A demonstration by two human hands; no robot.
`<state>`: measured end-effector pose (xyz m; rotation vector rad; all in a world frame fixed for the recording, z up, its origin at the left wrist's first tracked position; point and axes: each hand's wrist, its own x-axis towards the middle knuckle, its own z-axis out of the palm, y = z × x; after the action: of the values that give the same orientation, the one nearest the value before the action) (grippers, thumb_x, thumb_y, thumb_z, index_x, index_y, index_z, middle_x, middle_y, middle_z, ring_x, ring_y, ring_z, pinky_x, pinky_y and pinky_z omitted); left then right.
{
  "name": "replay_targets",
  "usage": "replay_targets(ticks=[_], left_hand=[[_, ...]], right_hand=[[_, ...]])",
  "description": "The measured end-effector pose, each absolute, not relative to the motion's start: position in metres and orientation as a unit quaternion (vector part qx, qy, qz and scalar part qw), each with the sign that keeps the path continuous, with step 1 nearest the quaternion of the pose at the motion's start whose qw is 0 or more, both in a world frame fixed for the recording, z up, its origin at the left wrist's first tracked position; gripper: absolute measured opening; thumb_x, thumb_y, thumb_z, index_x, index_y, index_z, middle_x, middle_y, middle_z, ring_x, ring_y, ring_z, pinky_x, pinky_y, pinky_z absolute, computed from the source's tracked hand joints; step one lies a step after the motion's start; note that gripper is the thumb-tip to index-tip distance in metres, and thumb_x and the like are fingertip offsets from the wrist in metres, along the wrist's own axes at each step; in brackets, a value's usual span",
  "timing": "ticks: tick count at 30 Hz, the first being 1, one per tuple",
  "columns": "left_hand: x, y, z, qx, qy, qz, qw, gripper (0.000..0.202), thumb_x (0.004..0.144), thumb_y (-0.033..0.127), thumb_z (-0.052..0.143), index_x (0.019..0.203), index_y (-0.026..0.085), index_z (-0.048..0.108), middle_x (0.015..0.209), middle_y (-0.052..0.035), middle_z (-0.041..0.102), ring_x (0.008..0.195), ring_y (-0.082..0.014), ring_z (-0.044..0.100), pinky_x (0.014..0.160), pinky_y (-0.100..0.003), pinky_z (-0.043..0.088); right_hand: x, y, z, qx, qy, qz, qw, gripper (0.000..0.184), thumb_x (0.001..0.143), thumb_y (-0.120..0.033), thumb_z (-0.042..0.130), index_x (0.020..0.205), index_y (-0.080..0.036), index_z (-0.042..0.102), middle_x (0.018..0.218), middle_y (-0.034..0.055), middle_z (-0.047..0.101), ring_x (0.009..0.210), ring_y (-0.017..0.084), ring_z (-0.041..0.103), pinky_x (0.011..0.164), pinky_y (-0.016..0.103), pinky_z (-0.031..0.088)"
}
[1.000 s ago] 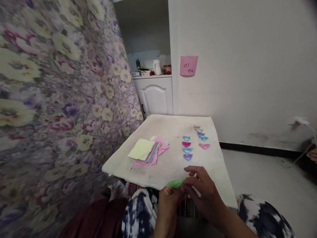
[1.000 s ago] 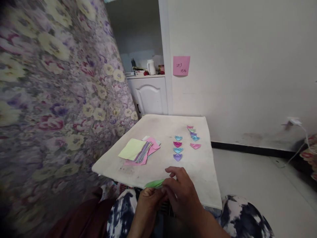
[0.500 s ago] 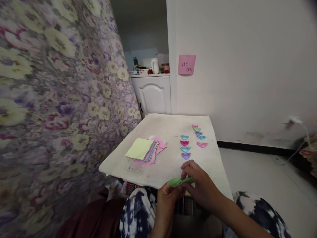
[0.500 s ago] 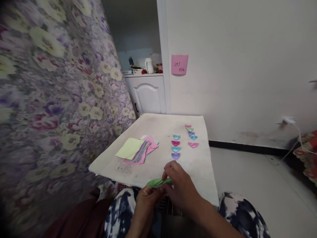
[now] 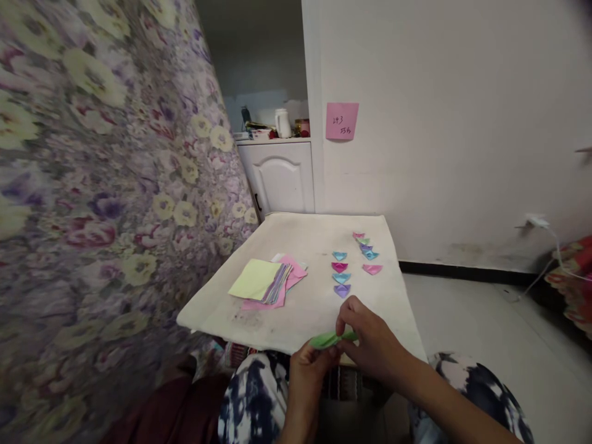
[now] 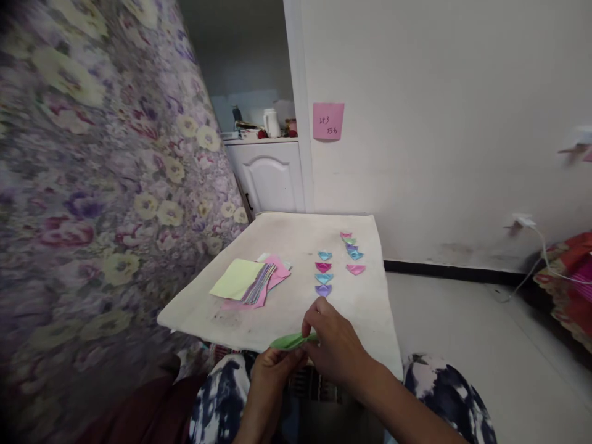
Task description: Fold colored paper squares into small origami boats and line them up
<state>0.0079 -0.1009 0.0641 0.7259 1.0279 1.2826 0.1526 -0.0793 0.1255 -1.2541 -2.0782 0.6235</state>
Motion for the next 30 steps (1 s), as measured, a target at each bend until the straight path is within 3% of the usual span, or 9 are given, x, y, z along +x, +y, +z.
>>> replay_targets(ticks=[9,14,19,22,25,30], left_hand=[[0.005,-0.096,0.062,0.303,0.460,0.548,0.629,0.031,0.053,0.027,0.082,0.081,0.016,0.075,0.075,-0.0050,0.075,0.068,-0.0174,0.067,0.065,-0.025,0.051],[0.006,-0.103,0.068,0.371,0.501,0.521,0.583,0.031,0.062,0.033,0.075,0.087,0.015,0.074,0.049,-0.0002,0.067,0.047,-0.0157,0.058,0.049,-0.024,0.045],[0.004,-0.105,0.070,0.446,0.473,0.527,0.547,0.028,0.067,0.028,0.071,0.093,0.017,0.074,0.079,-0.0039,0.073,0.077,-0.0224,0.063,0.075,-0.030,0.048],[0.001,-0.104,0.072,0.499,0.459,0.502,0.538,0.025,0.072,0.027,0.068,0.094,0.018,0.074,0.087,-0.0045,0.072,0.088,-0.0235,0.060,0.084,-0.031,0.044],[-0.005,-0.104,0.076,0.510,0.441,0.486,0.557,0.027,0.074,0.025,0.065,0.099,0.018,0.072,0.090,-0.0044,0.070,0.086,-0.0224,0.060,0.085,-0.031,0.044],[-0.015,-0.107,0.085,0.429,0.353,0.475,0.682,0.041,0.073,0.016,0.058,0.113,0.019,0.064,0.094,-0.0068,0.069,0.087,-0.0225,0.060,0.080,-0.031,0.043]], right_hand=[[0.156,-0.081,0.120,-0.470,-0.798,0.191,0.325,0.022,0.068,-0.002,0.060,0.077,-0.022,0.059,0.091,0.0010,0.049,0.084,0.017,0.048,0.069,0.027,0.039],[0.161,-0.080,0.113,-0.428,-0.804,0.199,0.361,0.017,0.071,-0.005,0.063,0.075,-0.021,0.061,0.092,0.0015,0.055,0.086,0.018,0.049,0.076,0.031,0.039],[0.167,-0.078,0.101,-0.398,-0.788,0.285,0.372,0.014,0.073,-0.006,0.062,0.076,-0.020,0.061,0.084,0.0002,0.059,0.080,0.016,0.053,0.072,0.028,0.041],[0.170,-0.078,0.097,-0.396,-0.774,0.329,0.369,0.012,0.075,-0.007,0.060,0.076,-0.018,0.059,0.077,-0.0014,0.058,0.073,0.014,0.054,0.067,0.025,0.040],[0.173,-0.079,0.096,-0.403,-0.768,0.348,0.356,0.011,0.075,-0.007,0.059,0.075,-0.018,0.057,0.075,-0.0025,0.057,0.070,0.013,0.053,0.065,0.024,0.039],[0.177,-0.082,0.102,-0.395,-0.773,0.359,0.343,0.013,0.073,-0.005,0.059,0.075,-0.018,0.057,0.075,-0.0027,0.057,0.072,0.013,0.052,0.066,0.024,0.039]])
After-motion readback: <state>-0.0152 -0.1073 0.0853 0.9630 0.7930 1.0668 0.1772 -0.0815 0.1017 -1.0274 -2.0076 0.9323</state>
